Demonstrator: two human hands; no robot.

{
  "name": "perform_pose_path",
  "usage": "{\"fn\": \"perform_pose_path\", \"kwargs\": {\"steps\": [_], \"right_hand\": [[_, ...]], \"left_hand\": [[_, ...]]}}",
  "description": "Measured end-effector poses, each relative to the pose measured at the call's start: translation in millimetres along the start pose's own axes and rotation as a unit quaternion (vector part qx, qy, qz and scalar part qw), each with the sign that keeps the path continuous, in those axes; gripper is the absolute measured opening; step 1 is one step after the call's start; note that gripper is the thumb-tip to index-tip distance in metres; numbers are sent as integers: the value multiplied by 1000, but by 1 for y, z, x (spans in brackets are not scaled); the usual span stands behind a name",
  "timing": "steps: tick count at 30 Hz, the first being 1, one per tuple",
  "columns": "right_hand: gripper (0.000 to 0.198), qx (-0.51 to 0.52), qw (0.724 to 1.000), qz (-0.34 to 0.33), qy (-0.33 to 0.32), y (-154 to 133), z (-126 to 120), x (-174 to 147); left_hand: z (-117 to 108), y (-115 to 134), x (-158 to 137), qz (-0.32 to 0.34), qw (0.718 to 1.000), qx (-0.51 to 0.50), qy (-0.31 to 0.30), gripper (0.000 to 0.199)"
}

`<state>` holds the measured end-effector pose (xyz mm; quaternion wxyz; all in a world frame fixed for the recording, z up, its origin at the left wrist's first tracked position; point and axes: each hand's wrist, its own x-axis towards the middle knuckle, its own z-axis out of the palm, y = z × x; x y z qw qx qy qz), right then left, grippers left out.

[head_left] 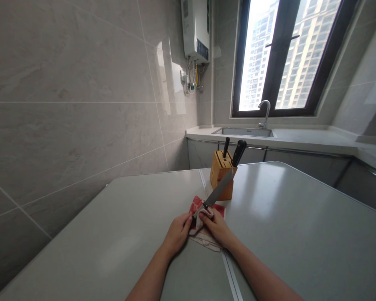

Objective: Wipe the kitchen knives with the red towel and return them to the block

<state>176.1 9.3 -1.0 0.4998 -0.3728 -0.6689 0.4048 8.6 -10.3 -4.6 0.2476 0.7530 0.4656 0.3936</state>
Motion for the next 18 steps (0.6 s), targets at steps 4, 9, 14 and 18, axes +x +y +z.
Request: {"fn": "perform_pose_path", "kwargs": {"steps": [4,9,14,18], "right_hand": [[28,18,1000,-3,-11,0,0,-1],[24,31,999,-8,-29,2,2,-1],[31,26,1000,-7,-6,1,3,-1],[21,29,999,-5,-16,-1,3,-1]], "left_hand": [[0,0,1,-1,1000,-4,0,41],[-1,-1,1,0,1000,-2,-11,41],[0,-2,0,-2,1000,-10,-15,43],[1,-3,1,-4,1000,0,-10,45]]}}
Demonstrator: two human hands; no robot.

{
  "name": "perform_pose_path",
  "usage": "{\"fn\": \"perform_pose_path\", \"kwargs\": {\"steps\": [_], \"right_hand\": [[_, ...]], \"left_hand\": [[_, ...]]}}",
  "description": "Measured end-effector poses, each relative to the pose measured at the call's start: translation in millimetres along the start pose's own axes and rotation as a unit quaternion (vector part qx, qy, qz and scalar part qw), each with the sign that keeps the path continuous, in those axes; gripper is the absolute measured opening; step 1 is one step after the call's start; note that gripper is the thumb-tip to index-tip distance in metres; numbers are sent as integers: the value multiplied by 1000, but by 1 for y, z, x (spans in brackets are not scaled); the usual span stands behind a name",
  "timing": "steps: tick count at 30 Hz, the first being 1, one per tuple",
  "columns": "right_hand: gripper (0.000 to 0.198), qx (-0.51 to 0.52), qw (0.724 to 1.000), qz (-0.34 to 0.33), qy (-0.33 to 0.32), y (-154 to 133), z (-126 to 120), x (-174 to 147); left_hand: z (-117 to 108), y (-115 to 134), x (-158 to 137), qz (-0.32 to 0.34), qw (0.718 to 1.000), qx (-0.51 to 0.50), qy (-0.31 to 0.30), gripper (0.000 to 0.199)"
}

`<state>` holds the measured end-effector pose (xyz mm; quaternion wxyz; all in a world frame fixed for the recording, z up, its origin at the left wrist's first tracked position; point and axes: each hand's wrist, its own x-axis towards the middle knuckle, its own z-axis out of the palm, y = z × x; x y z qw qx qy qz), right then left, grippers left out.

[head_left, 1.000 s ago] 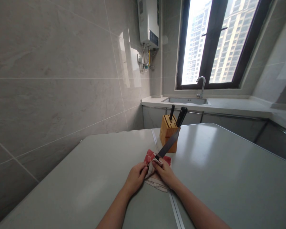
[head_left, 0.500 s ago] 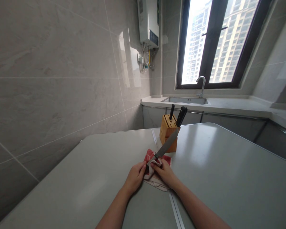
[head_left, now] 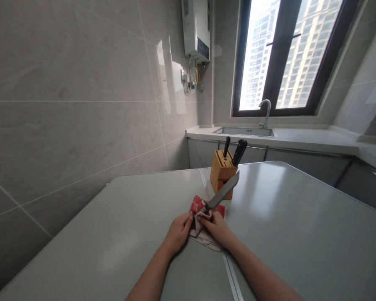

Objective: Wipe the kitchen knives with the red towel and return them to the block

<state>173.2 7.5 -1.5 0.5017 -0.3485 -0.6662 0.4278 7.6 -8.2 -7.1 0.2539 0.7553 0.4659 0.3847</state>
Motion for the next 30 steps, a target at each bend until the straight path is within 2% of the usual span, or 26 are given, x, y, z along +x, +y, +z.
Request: {"fn": "perform_pose_path", "kwargs": {"steps": [11,18,24,30], "right_hand": [[25,-30,999,2,19,1,-2,0],[23,-6,1000,5,-18,3,-2,0],[29,5,999,13,-42,6,-3,2],[21,-22,999,-12,-48,4,-5,2]], "left_hand": [[-1,4,0,20,1000,11,3,38],[-3,10,0,22,1000,-3,-7,36],[-6,16,0,14,999,-39,-14,35],[-4,11,-1,4,1000,-26,0,34]]}}
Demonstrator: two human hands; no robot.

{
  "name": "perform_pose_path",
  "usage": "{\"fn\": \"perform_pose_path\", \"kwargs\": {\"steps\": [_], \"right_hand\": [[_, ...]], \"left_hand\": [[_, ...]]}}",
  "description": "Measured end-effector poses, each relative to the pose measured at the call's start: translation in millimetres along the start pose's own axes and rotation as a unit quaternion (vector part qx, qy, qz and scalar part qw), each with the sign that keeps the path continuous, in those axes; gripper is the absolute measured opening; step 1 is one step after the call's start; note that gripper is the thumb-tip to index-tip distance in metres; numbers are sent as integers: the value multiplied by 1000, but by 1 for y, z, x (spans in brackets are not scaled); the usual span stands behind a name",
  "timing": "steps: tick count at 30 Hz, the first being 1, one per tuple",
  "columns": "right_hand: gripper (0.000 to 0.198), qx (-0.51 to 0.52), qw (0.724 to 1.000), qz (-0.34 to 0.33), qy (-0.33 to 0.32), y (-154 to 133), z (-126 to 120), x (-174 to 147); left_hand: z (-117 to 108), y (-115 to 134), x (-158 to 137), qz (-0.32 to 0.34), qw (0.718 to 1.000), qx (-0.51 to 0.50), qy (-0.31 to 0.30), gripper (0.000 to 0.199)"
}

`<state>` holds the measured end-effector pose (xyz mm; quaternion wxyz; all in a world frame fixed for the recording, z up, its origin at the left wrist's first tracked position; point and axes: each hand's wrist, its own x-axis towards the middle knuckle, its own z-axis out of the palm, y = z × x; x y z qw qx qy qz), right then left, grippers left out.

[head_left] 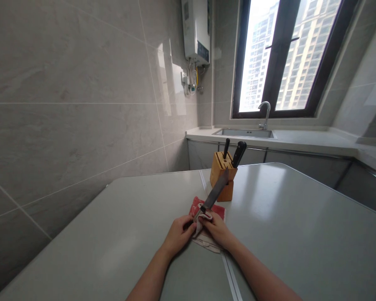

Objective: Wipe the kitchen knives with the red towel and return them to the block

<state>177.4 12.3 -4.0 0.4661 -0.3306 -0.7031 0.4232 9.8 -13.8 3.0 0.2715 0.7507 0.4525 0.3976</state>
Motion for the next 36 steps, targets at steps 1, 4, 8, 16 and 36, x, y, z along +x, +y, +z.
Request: {"fn": "perform_pose_path", "kwargs": {"steps": [1,4,8,16,36], "right_hand": [[21,-6,1000,-5,5,-1,0,0],[17,-4,1000,-11,19,-3,1,0],[17,21,999,5,27,-4,2,-1],[22,17,998,33,57,1,3,-3],[24,20,999,-8,45,-8,3,-2]], "left_hand": [[1,-2,0,-2,1000,4,0,32],[2,-5,-1,-8,1000,22,0,25],[3,-5,-1,-7,1000,29,-3,18],[2,0,0,3,1000,14,-19,32],[3,-7,2,5,1000,-2,-19,29]]}}
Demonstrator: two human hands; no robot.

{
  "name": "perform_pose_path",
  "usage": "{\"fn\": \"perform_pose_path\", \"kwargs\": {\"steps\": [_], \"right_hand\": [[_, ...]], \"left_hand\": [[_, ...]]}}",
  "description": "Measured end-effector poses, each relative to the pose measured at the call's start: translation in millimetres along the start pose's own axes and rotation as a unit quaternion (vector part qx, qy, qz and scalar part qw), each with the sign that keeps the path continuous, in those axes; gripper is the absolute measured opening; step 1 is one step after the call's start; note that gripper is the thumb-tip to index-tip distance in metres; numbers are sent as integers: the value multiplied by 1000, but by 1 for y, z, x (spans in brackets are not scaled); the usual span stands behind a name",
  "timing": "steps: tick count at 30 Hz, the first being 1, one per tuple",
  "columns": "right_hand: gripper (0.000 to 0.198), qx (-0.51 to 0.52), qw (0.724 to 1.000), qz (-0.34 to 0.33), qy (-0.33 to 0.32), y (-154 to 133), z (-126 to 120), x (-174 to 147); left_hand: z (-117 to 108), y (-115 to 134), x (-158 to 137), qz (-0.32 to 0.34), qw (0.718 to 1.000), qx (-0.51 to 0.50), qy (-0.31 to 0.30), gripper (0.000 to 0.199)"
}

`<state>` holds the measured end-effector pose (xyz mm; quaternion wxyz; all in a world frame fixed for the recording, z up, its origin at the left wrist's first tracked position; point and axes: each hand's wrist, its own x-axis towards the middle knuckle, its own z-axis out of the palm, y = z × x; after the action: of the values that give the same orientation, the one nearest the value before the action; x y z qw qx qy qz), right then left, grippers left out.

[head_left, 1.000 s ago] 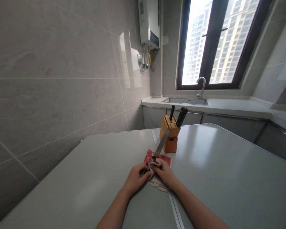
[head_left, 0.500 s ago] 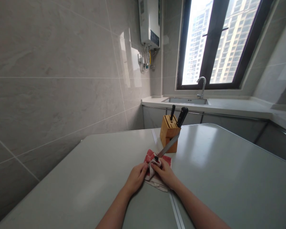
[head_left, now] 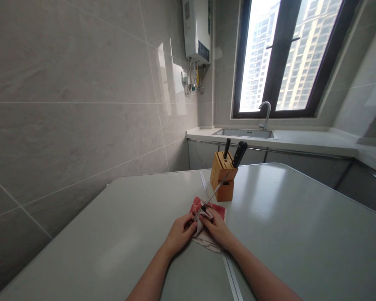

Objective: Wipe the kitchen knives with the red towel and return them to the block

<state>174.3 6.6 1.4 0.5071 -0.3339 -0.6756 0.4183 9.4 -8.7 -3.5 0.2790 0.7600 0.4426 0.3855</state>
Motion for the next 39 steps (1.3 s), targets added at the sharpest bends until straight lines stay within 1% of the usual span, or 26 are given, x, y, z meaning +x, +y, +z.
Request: {"fn": "perform_pose_path", "kwargs": {"steps": [3,6,8,11,13,18,24,28,30,34,39], "right_hand": [[23,-2,1000,3,-10,-2,0,0],[22,-16,1000,11,-11,0,0,0],[21,-19,1000,21,-7,2,-1,-1],[22,-13,1000,24,-3,6,-1,-1],[22,-10,1000,19,-2,8,0,-1],[22,1,1000,28,8,7,1,0],[27,64,996,61,31,6,0,2],[30,136,982,120,47,8,-2,2],[31,171,974,136,57,8,-2,2],[28,234,958,142,81,10,-3,3],[30,263,948,156,87,12,-4,4]], "left_hand": [[1,-3,0,-12,1000,3,10,20],[0,-2,-1,-21,999,10,30,16],[-1,2,-1,-18,1000,8,23,15],[-3,7,-1,-8,1000,4,-9,18],[-3,8,-1,-9,1000,10,-19,20],[-2,6,-2,-16,999,37,-6,21],[-1,2,-2,-29,997,68,13,16],[-1,3,-2,-33,996,72,30,16],[-1,4,-2,-37,996,75,36,17],[0,3,-1,-37,996,78,33,16],[0,2,-1,-25,996,83,16,13]]}}
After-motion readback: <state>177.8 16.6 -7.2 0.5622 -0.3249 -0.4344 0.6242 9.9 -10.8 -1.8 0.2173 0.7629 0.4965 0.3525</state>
